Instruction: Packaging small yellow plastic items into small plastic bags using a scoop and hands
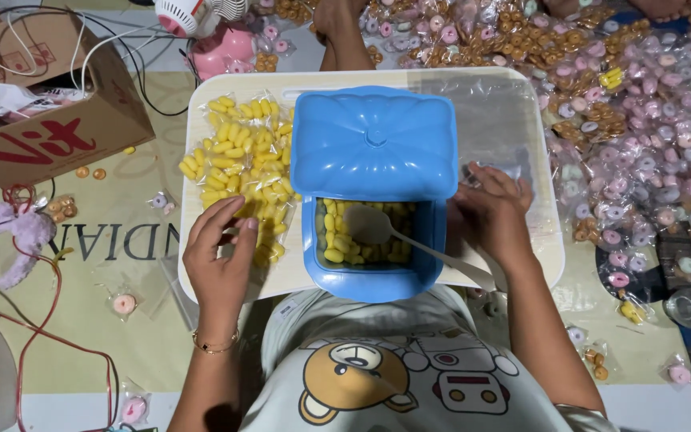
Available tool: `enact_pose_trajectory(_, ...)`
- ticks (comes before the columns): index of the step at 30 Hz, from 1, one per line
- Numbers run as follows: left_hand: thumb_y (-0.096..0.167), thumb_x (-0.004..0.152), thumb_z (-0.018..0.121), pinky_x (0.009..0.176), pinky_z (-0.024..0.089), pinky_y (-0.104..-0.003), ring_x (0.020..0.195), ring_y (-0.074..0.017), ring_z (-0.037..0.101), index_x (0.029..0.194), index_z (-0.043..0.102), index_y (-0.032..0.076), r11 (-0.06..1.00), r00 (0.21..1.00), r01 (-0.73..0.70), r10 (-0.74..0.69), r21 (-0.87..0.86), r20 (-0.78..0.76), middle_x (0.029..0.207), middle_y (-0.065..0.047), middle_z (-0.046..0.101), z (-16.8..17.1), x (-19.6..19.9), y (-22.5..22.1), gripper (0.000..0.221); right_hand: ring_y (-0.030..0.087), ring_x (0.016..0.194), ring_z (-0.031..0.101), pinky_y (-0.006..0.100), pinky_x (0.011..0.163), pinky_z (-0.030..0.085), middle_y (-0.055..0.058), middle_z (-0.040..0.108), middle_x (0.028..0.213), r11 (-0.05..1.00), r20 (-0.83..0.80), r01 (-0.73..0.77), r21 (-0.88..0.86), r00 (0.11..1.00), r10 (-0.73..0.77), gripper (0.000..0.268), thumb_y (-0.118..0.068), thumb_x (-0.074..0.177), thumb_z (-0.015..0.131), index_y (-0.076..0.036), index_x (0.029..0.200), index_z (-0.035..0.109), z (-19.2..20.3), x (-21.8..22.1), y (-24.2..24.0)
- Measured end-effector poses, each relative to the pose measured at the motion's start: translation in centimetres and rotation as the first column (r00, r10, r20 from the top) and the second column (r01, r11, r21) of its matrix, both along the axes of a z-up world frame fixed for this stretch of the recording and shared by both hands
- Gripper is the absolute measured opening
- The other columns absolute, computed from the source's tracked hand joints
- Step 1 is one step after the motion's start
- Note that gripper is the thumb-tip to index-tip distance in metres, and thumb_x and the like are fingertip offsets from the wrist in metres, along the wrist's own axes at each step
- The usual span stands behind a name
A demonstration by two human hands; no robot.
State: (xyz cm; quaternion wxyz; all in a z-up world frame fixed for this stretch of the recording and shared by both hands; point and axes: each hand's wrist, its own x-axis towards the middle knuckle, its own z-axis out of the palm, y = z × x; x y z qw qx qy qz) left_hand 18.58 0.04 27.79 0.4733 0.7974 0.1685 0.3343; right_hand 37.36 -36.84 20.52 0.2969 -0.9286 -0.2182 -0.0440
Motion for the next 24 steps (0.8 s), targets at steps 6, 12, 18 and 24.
enact_pose_trajectory(6, 0.005, 0.097, 0.072, 0.077, 0.058, -0.032, 0.092, -0.0232, 0.071, 0.119, 0.075, 0.004, 0.999, 0.995, 0.035, -0.035, 0.001, 0.092, 0.117, -0.013, 0.073, 2.0, 0.3, -2.3, 0.022, 0.028, 0.113, 0.071, 0.038, 0.105, 0.054, 0.017, 0.072, 0.116, 0.792, -0.086, 0.166, 0.588, 0.986, -0.142, 0.013, -0.006, 0.102, 0.080, -0.001, 0.111, 0.072, 3.6, -0.9, -3.1)
enact_pose_trajectory(12, 0.011, 0.092, 0.077, 0.092, 0.056, -0.041, 0.105, -0.0274, 0.072, 0.113, 0.072, 0.007, 0.843, 0.920, 0.286, -0.375, 0.456, 0.116, 0.121, -0.010, 0.072, 6.5, 2.8, -6.5, 0.022, 0.017, 0.084, 0.068, 0.031, 0.083, 0.058, 0.009, 0.070, 0.089, 0.786, -0.142, 0.099, 0.610, 0.990, -0.014, 0.027, -0.024, 0.110, 0.062, -0.004, 0.093, 0.067, 13.9, -5.4, 0.1)
enact_pose_trajectory(18, 0.024, 0.105, 0.068, 0.110, 0.052, -0.054, 0.134, -0.0329, 0.059, 0.142, 0.061, 0.020, 0.643, 0.747, 0.511, -0.660, 0.571, 0.076, 0.151, -0.011, 0.054, 9.1, 3.1, -8.1, 0.038, 0.008, 0.070, 0.065, 0.028, 0.067, 0.052, -0.001, 0.075, 0.074, 0.937, -0.320, -0.188, 0.296, 0.904, 0.282, 0.018, -0.025, 0.090, 0.072, -0.011, 0.082, 0.078, 17.3, -7.8, 4.8)
enact_pose_trajectory(24, 0.023, 0.098, 0.070, 0.102, 0.049, -0.042, 0.112, -0.0276, 0.068, 0.108, 0.079, 0.019, 0.774, 0.820, 0.477, -0.562, 0.416, 0.106, 0.121, -0.003, 0.074, 9.2, 2.8, -7.0, 0.013, 0.019, 0.099, 0.075, 0.031, 0.086, 0.058, 0.011, 0.079, 0.112, 0.789, -0.187, -0.334, 0.516, 0.855, 0.484, 0.063, -0.056, 0.099, 0.047, -0.003, 0.118, 0.074, 17.0, -8.1, 6.2)
